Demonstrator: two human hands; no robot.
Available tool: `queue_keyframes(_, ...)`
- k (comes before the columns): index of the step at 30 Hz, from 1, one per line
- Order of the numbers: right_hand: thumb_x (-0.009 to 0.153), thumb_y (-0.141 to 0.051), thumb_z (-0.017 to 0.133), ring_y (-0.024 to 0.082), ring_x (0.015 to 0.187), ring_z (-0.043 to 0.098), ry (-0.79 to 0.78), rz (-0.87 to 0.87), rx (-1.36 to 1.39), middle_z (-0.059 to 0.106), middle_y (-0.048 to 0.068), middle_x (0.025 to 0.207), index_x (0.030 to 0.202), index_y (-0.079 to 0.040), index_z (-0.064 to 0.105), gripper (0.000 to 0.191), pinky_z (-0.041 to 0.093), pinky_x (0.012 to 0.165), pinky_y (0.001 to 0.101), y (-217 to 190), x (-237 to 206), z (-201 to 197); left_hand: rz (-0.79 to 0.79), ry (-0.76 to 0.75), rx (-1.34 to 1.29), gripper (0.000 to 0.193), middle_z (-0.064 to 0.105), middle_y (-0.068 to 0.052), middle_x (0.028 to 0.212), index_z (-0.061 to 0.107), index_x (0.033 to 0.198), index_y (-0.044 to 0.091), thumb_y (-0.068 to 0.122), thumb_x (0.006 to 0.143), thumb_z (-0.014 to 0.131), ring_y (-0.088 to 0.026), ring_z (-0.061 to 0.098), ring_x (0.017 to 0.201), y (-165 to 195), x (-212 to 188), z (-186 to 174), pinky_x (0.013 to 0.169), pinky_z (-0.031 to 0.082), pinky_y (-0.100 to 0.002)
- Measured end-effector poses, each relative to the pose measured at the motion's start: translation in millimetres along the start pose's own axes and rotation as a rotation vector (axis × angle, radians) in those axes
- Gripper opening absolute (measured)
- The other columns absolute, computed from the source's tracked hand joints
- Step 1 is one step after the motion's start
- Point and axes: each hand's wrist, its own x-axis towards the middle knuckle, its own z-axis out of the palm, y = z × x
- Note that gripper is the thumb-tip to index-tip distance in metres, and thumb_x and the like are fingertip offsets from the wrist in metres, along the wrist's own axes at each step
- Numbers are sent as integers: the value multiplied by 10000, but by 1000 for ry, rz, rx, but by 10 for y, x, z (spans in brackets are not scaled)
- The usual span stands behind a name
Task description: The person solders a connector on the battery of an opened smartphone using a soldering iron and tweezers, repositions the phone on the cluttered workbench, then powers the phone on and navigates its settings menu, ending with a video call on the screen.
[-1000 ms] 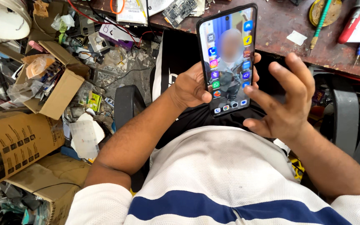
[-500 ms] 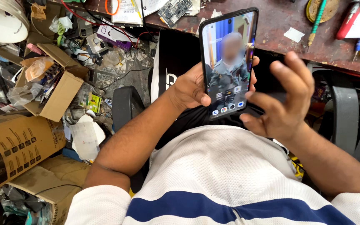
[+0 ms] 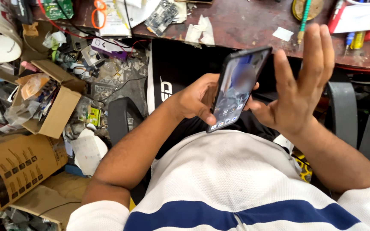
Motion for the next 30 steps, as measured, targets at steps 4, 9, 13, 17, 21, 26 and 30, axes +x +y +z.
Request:
queue_keyframes(4, 1045, -654, 461, 531, 1475, 313, -61, 21, -20, 298, 324, 1582, 1533, -90, 490, 747, 357, 1223, 648, -39, -27, 15, -27, 34, 41, 928, 600, -133, 1463, 530, 1470, -55, 150, 682, 977, -213, 624, 1321, -34, -15, 24, 1186, 480, -365)
queue_keyframes(9, 1023, -608, 598, 445, 1442, 377, 22, -99, 101, 402, 230, 1547, 1304, -136, 769, 575, 405, 1174, 558, -84, -137, 13, -9, 53, -80, 940, 629, -157, 1394, 529, 1480, -47, 167, 687, 987, -265, 649, 1233, 24, -9, 37, 1152, 493, -399)
queue_keyframes(13, 999, -643, 596, 427, 1435, 376, 89, -113, 109, 419, 215, 1506, 1216, -105, 807, 618, 400, 1164, 556, -35, -181, 50, 41, 59, -101, 979, 662, -163, 1322, 521, 1518, -9, 191, 683, 989, -273, 655, 1248, 33, 3, 31, 1181, 498, -409)
queue_keyframes(17, 1029, -690, 568, 457, 1469, 323, 38, -105, 52, 357, 233, 1558, 1356, -134, 732, 666, 377, 1208, 592, 3, -248, 83, 22, 41, -44, 855, 690, -173, 1295, 569, 1427, -38, 205, 713, 972, -273, 665, 1254, -24, -9, -16, 1198, 497, -407)
queue_keyframes(21, 1048, -748, 543, 465, 1498, 278, -15, -84, 2, 295, 229, 1601, 1505, -234, 596, 689, 364, 1229, 603, -16, -289, 87, -10, 32, 8, 814, 696, -171, 1285, 597, 1389, -33, 205, 703, 964, -273, 675, 1243, -80, 12, -35, 1190, 502, -407)
queue_keyframes(26, 1043, -781, 483, 467, 1505, 253, -40, -56, -14, 278, 238, 1611, 1572, -255, 525, 747, 361, 1233, 621, -36, -272, 105, -55, 48, 36, 838, 690, -157, 1282, 584, 1394, -21, 184, 675, 965, -251, 669, 1236, -93, -20, 1, 1162, 506, -389)
queue_keyframes(30, 1047, -759, 454, 474, 1506, 251, -67, -61, -26, 278, 253, 1606, 1599, -260, 465, 744, 356, 1229, 629, -33, -244, 82, -50, 44, 36, 857, 678, -155, 1308, 574, 1417, -26, 164, 677, 963, -247, 657, 1258, -82, 4, 31, 1181, 492, -384)
